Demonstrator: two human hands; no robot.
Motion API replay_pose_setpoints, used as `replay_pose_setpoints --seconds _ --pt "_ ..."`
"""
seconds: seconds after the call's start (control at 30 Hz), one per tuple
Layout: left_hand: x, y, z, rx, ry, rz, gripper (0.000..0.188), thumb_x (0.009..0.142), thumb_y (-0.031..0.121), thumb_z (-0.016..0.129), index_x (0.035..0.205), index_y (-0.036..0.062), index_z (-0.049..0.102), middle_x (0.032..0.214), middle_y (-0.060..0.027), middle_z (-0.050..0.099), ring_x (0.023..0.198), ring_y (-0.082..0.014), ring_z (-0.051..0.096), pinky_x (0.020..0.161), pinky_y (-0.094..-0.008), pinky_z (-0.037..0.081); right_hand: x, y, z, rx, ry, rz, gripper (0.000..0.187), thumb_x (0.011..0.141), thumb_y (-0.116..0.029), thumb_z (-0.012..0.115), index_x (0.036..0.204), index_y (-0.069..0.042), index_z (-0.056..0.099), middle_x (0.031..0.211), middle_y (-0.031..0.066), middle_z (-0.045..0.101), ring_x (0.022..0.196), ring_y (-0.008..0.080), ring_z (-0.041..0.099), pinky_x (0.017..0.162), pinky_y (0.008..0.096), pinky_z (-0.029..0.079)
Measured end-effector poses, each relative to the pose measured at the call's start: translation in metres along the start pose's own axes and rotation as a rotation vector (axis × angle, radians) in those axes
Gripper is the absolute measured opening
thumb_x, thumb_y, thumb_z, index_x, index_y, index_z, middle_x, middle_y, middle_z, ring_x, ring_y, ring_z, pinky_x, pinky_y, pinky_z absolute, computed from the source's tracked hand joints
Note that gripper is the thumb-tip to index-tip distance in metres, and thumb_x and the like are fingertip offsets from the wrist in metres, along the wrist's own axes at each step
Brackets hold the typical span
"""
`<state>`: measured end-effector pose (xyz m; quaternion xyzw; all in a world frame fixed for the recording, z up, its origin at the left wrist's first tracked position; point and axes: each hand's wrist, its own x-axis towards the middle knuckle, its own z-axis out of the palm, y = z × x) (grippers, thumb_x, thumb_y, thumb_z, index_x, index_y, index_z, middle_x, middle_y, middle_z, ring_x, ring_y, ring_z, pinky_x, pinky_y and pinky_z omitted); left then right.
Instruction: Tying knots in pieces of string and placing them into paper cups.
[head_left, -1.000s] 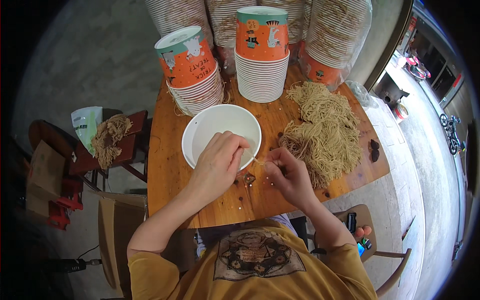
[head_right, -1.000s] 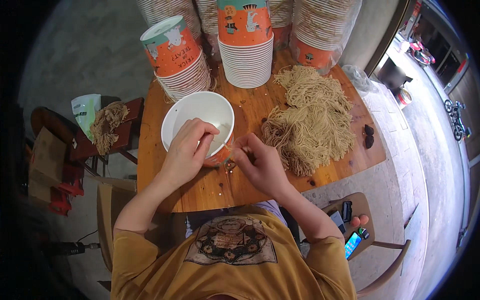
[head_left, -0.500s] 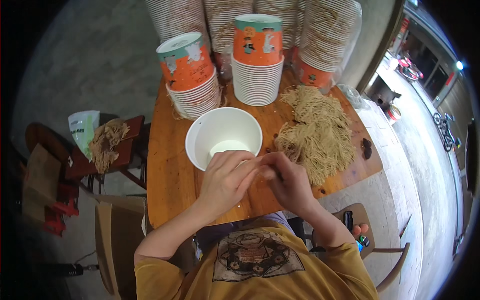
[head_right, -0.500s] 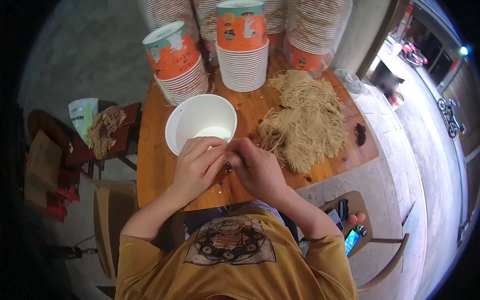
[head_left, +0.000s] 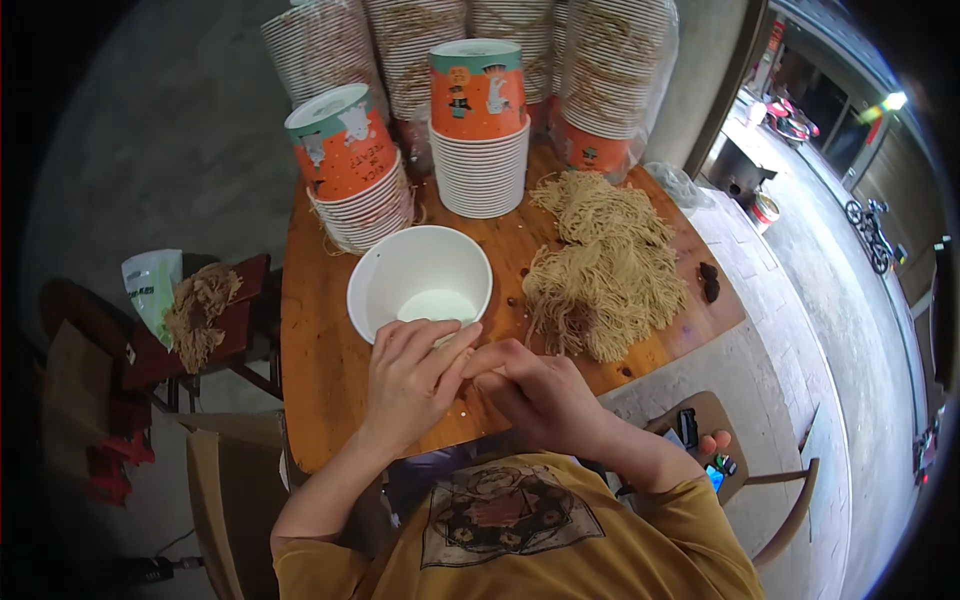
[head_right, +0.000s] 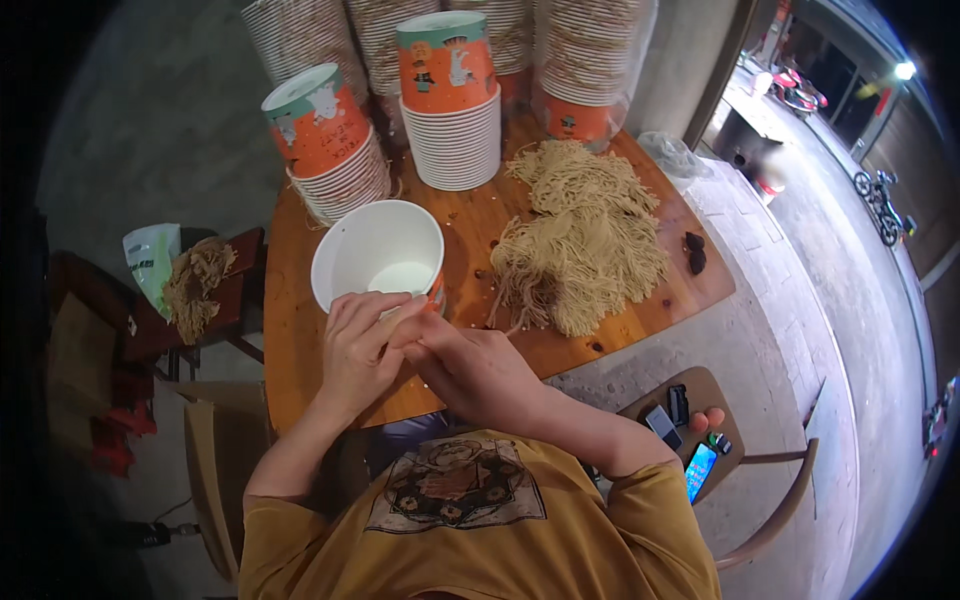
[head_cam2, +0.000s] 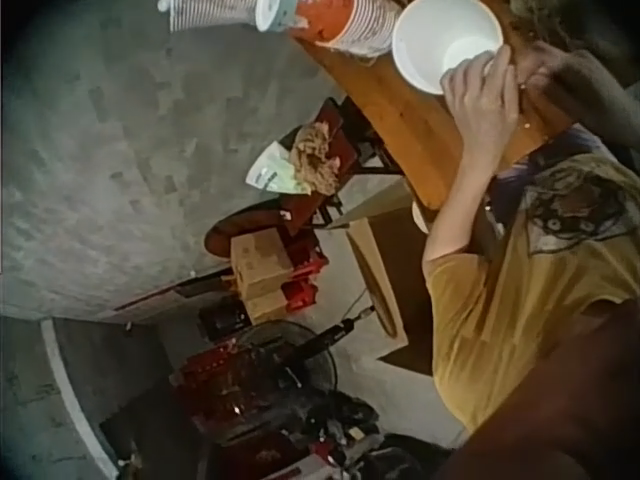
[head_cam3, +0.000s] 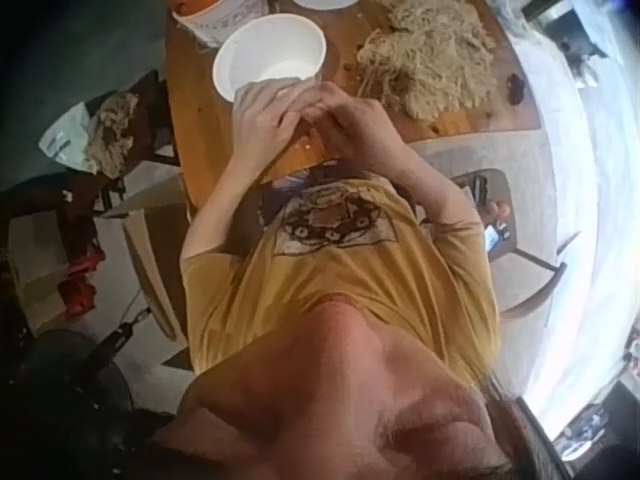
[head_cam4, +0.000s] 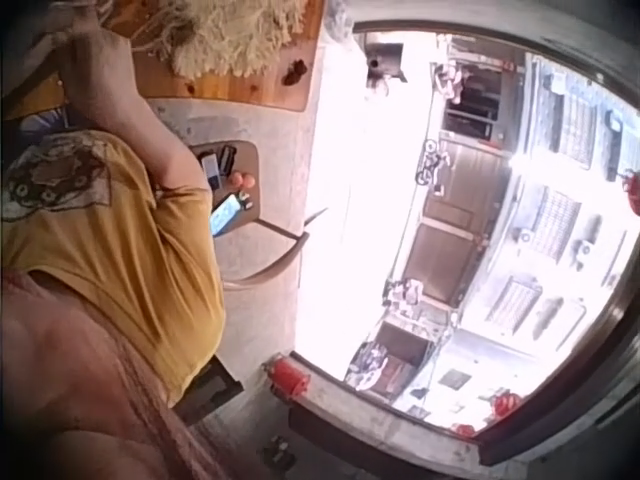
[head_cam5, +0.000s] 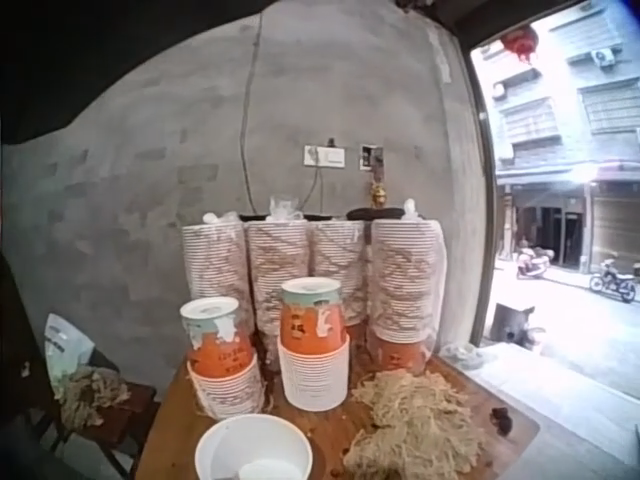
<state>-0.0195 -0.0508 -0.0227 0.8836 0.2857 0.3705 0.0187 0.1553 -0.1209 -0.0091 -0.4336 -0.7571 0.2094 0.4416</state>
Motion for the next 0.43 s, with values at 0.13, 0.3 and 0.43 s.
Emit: replay_pose_setpoints --seconds 0.13,0.3,0.43 --pt "-0.001 0.004 -0.002 -0.079 0.051 0.041 0.04 0.074 0.009 0.067 0.114 0.0122 0.064 0.106 -0.0022 0.062 0.094 -0.0204 0.058 0.086 -0.0378 0.041 0.004 -0.002 -0.001 0.045 -0.011 0.005 0.014 0.09 -0.003 0.056 0.103 -0.004 0.055 0.093 0.0111 0.062 0.068 0.0251 0.062 0.06 0.0296 0.048" --pt "-0.009 -0.005 0.008 -0.05 0.081 0.023 0.041 0.074 0.011 0.069 0.115 0.0138 0.064 0.109 -0.002 0.061 0.095 -0.0196 0.059 0.087 -0.0384 0.04 0.013 -0.024 -0.012 0.292 -0.13 0.089 0.015 0.088 0.003 0.055 0.101 -0.004 0.056 0.089 0.0095 0.065 0.071 0.0175 0.063 0.064 0.027 0.049" --pt "-0.013 -0.011 0.013 -0.069 0.094 0.008 0.035 0.078 0.015 0.068 0.114 0.016 0.065 0.11 -0.0026 0.061 0.096 -0.019 0.059 0.089 -0.0393 0.038 0.014 -0.025 -0.01 0.299 -0.156 -0.059 0.021 0.091 -0.007 0.056 0.111 -0.012 0.054 0.078 0.0106 0.064 0.071 0.0189 0.067 0.06 0.0295 0.049"
